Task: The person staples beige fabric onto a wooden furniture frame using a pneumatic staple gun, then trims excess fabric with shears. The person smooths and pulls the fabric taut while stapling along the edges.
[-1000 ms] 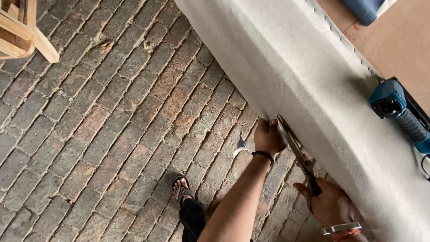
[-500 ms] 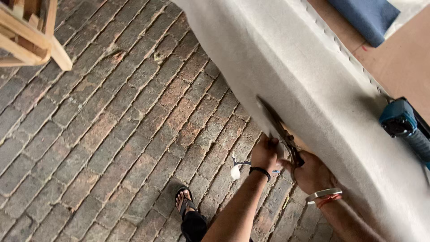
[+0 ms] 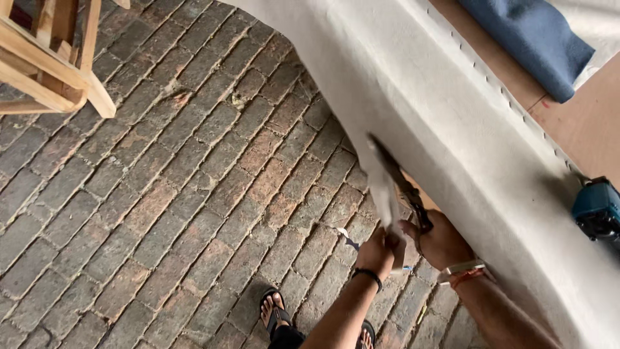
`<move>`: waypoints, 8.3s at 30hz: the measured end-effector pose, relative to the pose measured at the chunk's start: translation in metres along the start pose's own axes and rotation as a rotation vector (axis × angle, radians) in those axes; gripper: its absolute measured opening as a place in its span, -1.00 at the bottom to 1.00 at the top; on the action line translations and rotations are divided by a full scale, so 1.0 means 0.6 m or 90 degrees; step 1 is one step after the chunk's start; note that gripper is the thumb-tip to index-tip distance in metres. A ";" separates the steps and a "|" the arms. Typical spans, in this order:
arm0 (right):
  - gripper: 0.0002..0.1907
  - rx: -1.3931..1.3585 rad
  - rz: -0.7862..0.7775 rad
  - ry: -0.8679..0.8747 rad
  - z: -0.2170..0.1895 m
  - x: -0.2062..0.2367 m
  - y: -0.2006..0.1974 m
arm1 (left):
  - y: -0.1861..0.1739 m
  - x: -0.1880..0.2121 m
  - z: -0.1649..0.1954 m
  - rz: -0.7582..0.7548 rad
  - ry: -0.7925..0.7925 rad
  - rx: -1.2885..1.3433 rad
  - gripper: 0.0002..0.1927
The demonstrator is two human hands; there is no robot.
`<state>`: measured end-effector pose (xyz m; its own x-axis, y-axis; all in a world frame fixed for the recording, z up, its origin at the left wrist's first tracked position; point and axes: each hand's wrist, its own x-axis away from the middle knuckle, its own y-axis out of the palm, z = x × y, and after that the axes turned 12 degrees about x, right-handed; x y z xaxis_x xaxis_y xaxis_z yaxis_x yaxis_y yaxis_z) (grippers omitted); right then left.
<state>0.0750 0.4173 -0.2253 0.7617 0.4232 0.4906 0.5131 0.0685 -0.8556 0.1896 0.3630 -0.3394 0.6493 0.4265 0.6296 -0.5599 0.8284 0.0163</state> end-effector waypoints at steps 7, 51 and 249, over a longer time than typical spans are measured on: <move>-0.44 0.051 0.077 -0.075 -0.053 -0.030 0.006 | -0.072 -0.010 -0.035 -0.053 0.091 -0.110 -0.69; -0.39 0.129 0.152 -0.149 -0.297 -0.154 -0.065 | -0.317 -0.221 0.251 -0.019 0.106 0.070 -0.69; -0.71 -1.038 0.765 0.597 -0.453 -0.303 -0.417 | -0.523 -0.500 1.015 -0.680 0.420 -0.727 -0.56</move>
<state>-0.0844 0.0778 -0.0557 0.5342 -0.7734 0.3412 -0.7861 -0.6030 -0.1358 -0.1432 -0.2459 -0.0603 0.7170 -0.6301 0.2979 0.6745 0.5196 -0.5245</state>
